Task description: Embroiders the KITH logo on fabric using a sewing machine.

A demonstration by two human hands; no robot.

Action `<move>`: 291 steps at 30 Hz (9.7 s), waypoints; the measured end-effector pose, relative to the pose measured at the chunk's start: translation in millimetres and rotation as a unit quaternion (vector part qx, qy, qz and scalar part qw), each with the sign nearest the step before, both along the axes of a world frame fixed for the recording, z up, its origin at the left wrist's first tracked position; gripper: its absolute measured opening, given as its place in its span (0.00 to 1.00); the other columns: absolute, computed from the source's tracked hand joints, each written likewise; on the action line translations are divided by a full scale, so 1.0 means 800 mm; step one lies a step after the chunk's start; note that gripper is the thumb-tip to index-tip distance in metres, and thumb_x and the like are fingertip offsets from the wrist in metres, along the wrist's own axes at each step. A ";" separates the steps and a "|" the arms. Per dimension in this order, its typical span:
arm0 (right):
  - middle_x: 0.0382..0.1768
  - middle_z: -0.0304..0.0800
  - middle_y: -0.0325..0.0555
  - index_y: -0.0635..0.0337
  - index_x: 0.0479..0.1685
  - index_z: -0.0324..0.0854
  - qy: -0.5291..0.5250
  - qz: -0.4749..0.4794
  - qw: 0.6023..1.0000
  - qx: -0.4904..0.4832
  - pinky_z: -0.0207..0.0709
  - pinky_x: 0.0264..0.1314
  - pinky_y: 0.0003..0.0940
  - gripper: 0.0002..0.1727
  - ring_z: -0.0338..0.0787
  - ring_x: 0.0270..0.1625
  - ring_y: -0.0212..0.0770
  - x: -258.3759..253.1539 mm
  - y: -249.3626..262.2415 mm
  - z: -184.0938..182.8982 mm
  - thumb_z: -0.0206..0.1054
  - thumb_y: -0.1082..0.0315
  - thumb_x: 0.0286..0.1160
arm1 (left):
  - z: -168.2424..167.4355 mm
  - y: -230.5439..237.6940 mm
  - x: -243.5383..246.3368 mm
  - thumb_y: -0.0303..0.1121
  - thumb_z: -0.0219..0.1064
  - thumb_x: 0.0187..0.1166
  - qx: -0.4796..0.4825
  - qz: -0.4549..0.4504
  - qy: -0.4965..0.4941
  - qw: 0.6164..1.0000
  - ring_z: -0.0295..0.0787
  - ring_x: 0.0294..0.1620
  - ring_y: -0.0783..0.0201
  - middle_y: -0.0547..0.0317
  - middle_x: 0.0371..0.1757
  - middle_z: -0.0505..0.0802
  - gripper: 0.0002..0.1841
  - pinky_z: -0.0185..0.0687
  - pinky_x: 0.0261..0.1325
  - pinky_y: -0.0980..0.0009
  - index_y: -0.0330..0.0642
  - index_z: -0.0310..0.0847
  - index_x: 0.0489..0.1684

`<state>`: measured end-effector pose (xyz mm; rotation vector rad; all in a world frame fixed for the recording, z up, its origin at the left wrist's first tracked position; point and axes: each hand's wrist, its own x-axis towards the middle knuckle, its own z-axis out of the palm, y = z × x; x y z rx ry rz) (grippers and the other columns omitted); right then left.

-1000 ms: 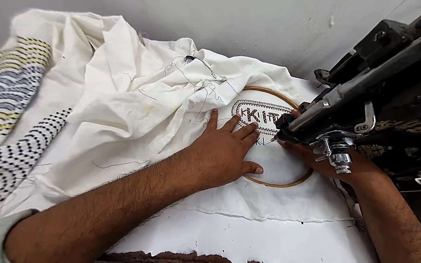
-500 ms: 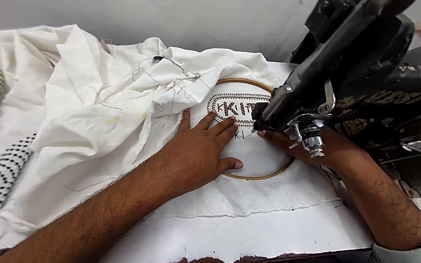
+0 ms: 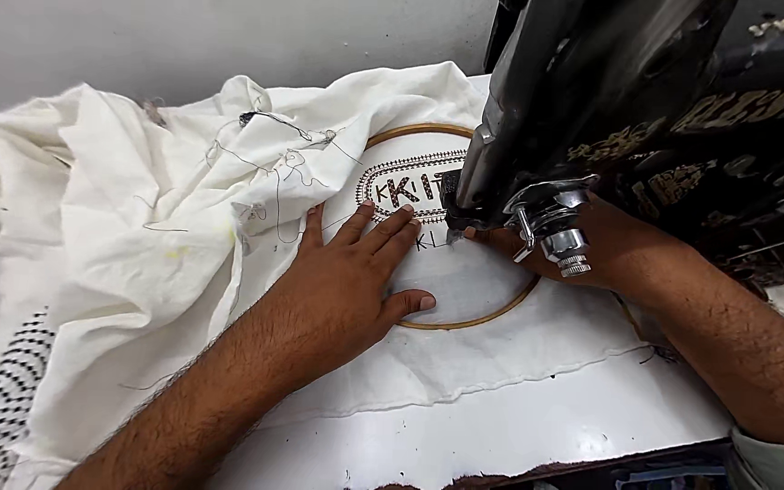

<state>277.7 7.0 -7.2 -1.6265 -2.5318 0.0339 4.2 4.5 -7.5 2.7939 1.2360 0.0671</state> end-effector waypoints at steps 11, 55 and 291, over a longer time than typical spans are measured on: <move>0.59 0.89 0.63 0.63 0.57 0.89 -0.003 0.014 1.000 -0.005 0.66 0.79 0.62 0.27 0.82 0.72 0.64 0.003 0.002 -0.002 0.55 0.48 0.86 | 0.000 -0.002 0.001 0.72 0.39 0.83 -0.001 0.002 0.005 1.000 0.58 0.93 0.45 0.63 0.92 0.70 0.44 0.38 0.84 0.20 0.52 0.65 0.91; 0.81 0.76 0.58 0.58 0.75 0.81 -0.032 -0.078 0.989 -0.119 0.61 0.85 0.61 0.33 0.65 0.88 0.64 -0.013 -0.015 0.022 0.57 0.41 0.86 | 0.005 -0.018 0.003 0.70 0.40 0.83 -0.005 -0.014 0.019 1.000 0.59 0.93 0.44 0.62 0.92 0.69 0.43 0.44 0.82 0.18 0.52 0.64 0.92; 0.80 0.73 0.67 0.65 0.72 0.81 -0.062 -0.095 0.986 -0.121 0.62 0.86 0.58 0.41 0.68 0.87 0.63 -0.009 -0.009 0.019 0.52 0.34 0.85 | 0.007 -0.003 -0.005 0.62 0.39 0.89 -0.024 -0.006 0.024 0.999 0.56 0.94 0.47 0.63 0.94 0.65 0.37 0.60 0.85 0.34 0.53 0.62 0.92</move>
